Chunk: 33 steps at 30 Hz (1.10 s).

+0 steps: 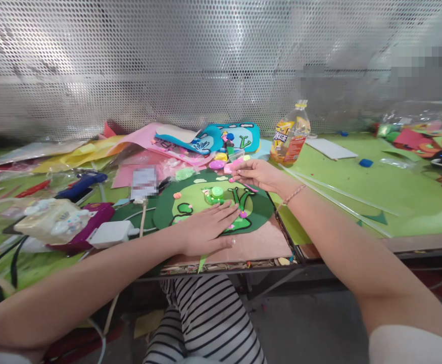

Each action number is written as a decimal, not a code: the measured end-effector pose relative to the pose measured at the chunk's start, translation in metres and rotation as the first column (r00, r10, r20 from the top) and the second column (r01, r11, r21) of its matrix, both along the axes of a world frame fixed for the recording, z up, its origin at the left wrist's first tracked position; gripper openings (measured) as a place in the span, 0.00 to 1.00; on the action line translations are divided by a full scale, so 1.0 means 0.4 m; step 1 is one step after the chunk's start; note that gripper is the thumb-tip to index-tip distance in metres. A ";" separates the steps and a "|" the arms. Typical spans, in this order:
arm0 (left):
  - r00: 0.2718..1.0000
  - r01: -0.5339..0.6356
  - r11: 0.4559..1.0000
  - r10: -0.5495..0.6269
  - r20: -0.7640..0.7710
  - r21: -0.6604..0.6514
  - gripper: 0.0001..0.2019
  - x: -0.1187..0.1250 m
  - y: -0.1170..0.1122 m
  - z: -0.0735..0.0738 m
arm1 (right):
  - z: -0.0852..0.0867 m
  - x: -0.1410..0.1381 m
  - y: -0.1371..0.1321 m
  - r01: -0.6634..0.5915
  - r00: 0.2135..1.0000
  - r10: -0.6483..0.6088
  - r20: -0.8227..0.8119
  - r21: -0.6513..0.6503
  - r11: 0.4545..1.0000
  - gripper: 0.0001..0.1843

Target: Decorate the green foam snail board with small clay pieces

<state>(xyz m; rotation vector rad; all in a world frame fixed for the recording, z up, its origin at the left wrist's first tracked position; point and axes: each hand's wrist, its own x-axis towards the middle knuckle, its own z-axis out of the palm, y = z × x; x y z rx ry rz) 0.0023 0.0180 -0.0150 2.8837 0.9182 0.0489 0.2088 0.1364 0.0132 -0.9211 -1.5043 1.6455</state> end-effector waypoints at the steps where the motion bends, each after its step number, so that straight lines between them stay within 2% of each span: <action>1: 1.000 -0.001 1.000 0.001 0.000 -0.004 0.37 0.001 0.000 0.000 | 0.000 0.000 0.000 -0.007 1.000 0.007 -0.001 0.004 1.000 0.07; 8: 1.000 -0.013 0.999 0.013 -0.013 -0.042 0.37 0.005 -0.001 0.001 | 0.001 -0.016 -0.013 0.015 1.000 -0.015 0.007 0.020 1.000 0.10; 15: 0.998 -0.005 0.993 -0.003 -0.061 -0.122 0.37 0.011 -0.022 0.022 | -0.007 -0.031 -0.021 -0.038 0.998 0.036 0.051 0.040 0.998 0.11; 21: 0.996 0.017 0.992 -0.029 -0.090 -0.126 0.37 0.009 -0.048 0.031 | -0.024 -0.030 -0.014 -0.071 0.997 0.071 0.016 0.007 0.997 0.11; 26: 0.999 -0.021 1.000 0.022 -0.045 0.003 0.34 0.032 -0.062 0.040 | -0.032 -0.036 -0.015 -0.043 0.998 0.042 0.053 0.008 0.999 0.12; 30: 0.997 -0.069 0.981 0.064 0.033 0.182 0.30 0.073 -0.074 0.045 | -0.025 -0.047 -0.027 0.007 0.996 -0.013 0.093 0.069 0.998 0.11; 33: 0.997 -0.060 0.968 0.049 0.054 0.245 0.30 0.091 -0.083 0.034 | -0.019 -0.054 -0.037 0.031 0.990 -0.048 0.130 0.134 0.991 0.12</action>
